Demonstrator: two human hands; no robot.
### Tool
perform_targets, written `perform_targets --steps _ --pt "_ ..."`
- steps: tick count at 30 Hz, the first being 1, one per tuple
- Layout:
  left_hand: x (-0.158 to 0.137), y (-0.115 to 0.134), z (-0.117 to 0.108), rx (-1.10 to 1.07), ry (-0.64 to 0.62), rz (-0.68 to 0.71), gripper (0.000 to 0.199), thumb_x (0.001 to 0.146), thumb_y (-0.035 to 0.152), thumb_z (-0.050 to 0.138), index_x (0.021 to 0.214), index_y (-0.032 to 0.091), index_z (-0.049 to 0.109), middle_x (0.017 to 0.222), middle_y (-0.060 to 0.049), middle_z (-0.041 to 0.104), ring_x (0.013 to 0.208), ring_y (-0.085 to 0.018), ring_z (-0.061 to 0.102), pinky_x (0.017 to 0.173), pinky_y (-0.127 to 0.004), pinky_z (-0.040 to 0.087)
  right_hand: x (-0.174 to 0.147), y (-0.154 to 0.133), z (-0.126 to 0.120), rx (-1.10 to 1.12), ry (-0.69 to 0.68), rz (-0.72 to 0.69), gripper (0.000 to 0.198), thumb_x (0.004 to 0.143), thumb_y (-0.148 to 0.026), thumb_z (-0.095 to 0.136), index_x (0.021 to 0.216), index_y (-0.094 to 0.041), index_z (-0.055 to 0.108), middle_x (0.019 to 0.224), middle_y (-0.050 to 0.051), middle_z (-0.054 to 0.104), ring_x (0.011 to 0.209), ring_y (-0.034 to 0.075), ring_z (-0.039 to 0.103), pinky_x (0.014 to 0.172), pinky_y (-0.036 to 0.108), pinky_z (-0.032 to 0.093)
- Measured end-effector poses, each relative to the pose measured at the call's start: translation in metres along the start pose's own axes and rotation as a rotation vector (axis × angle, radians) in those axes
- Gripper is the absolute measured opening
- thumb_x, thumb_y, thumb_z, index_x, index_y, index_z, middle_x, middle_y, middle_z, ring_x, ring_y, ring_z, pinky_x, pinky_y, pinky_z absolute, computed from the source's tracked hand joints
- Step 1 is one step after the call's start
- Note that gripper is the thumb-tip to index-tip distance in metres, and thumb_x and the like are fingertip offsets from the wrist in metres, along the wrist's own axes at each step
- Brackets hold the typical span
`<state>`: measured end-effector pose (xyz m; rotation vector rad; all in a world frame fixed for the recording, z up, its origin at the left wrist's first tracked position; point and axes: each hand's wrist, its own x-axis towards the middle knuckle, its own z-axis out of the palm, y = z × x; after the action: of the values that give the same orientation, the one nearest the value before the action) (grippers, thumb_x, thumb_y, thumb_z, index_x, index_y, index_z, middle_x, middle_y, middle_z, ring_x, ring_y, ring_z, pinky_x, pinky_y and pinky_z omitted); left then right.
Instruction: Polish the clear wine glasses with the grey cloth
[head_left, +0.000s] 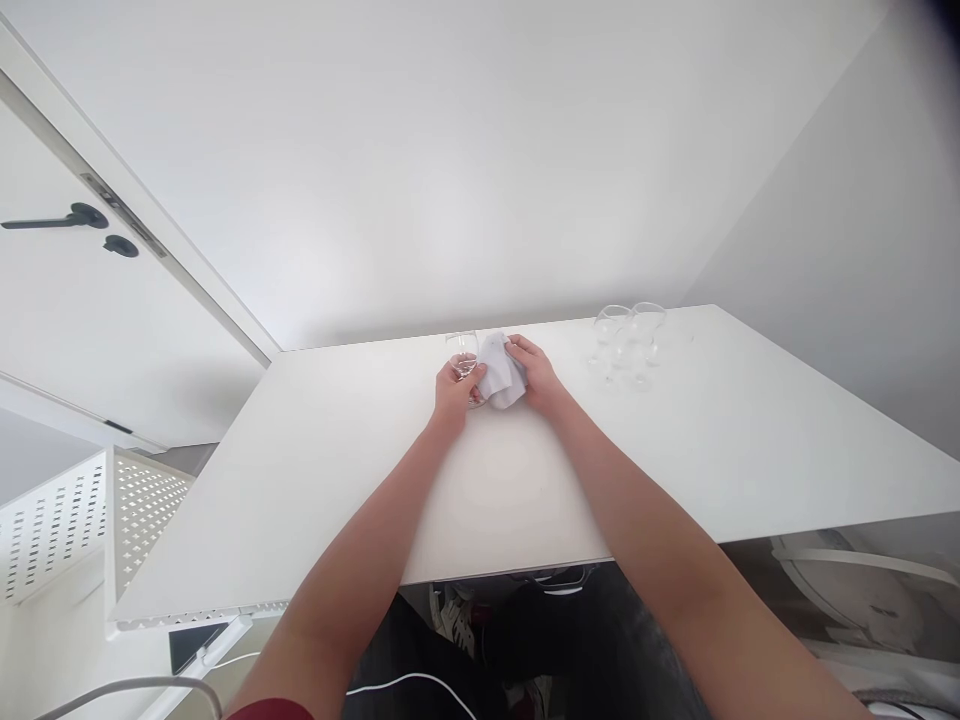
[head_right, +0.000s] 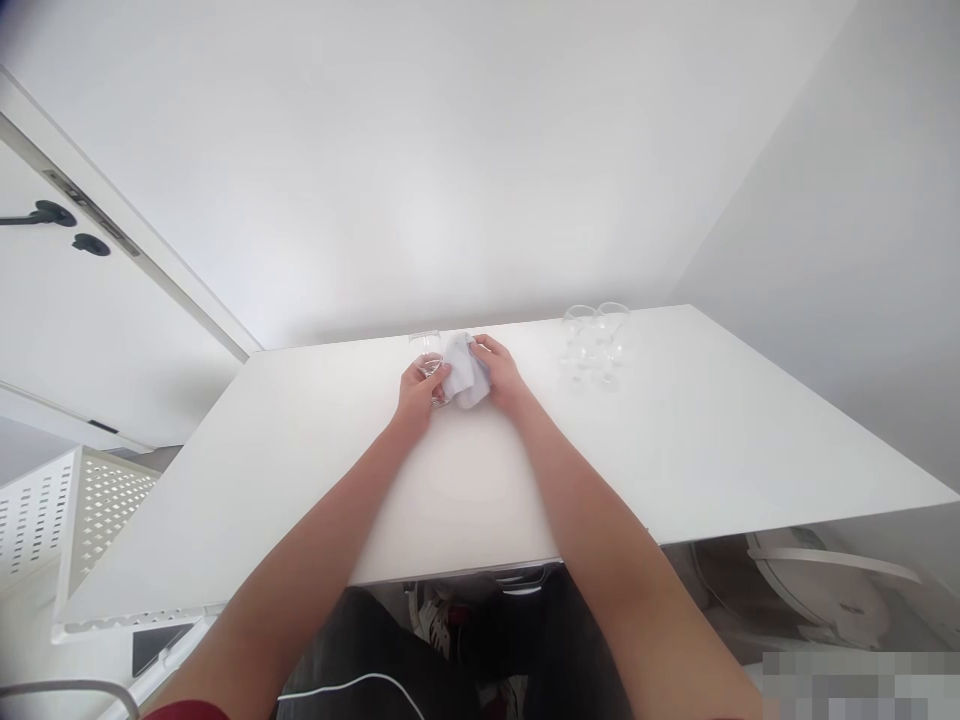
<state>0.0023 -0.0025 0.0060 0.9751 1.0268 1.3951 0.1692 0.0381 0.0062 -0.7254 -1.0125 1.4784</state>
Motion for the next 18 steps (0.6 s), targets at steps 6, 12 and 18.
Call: perform_targets --steps 6,12,18 --pt "0.007 0.001 -0.007 -0.171 0.256 0.023 0.046 0.069 0.036 0.089 0.103 0.023 0.061 0.079 0.004 0.061 0.05 -0.004 0.047 0.05 -0.021 0.041 -0.008 -0.011 -0.01 -0.063 -0.176 0.081 0.034 0.079 -0.05 0.08 0.082 -0.019 0.067 0.075 0.0 0.065 0.065 0.015 0.055 0.061 0.03 0.043" --pt "0.007 0.003 -0.008 -0.161 0.285 -0.001 0.041 0.073 0.036 0.086 0.103 0.023 0.061 0.079 0.004 0.06 0.053 -0.005 0.048 0.052 -0.021 0.04 -0.01 -0.009 -0.013 -0.048 -0.202 0.133 0.034 0.068 -0.045 0.084 0.081 -0.02 0.067 0.068 0.001 0.062 0.058 0.017 0.056 0.055 0.032 0.045" --pt "0.005 0.001 -0.008 -0.187 0.145 -0.006 0.041 0.08 0.048 0.078 0.107 0.022 0.063 0.078 0.003 0.055 0.053 -0.007 0.051 0.057 -0.025 0.047 0.011 0.004 -0.022 0.089 0.318 -0.092 0.032 0.074 -0.051 0.074 0.081 -0.028 0.052 0.077 0.001 0.059 0.077 0.023 0.061 0.066 0.038 0.054"
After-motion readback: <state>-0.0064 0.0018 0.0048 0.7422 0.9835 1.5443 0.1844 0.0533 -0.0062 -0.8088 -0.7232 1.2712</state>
